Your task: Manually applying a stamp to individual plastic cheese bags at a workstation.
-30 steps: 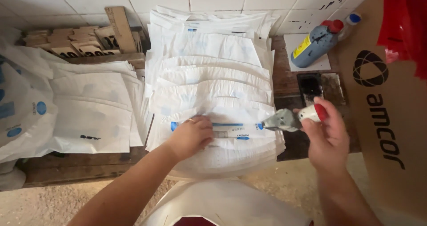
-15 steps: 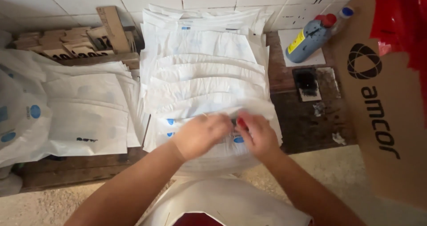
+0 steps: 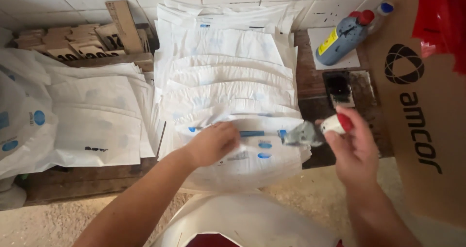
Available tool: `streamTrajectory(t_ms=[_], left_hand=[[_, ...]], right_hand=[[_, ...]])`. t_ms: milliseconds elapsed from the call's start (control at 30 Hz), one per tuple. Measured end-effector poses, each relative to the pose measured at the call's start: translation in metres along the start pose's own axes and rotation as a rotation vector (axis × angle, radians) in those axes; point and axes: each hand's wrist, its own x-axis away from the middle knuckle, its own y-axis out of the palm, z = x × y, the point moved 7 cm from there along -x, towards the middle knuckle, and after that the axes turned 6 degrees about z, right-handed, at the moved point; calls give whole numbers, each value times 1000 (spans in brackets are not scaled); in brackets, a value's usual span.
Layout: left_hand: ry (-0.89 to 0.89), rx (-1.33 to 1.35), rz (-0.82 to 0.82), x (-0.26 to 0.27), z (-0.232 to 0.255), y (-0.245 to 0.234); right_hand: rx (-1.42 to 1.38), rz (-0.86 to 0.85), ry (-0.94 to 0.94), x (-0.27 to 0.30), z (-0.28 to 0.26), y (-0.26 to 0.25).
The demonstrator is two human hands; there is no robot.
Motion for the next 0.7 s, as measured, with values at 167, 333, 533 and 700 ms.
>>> streamTrajectory(t_ms=[167,333,533,700], left_hand=[[-304,23,184,-18,-32,-4],[-105,-26,632,-24,25,-62],[105,-106,-183,8,49,15],[139,-366,-70,22,9,25]], right_hand=[[410,-105,-200,37,48,37],[522,-122,-593,59,90,100],[262,-289,-264,-2,80,98],[53,-38,166,-48,78,27]])
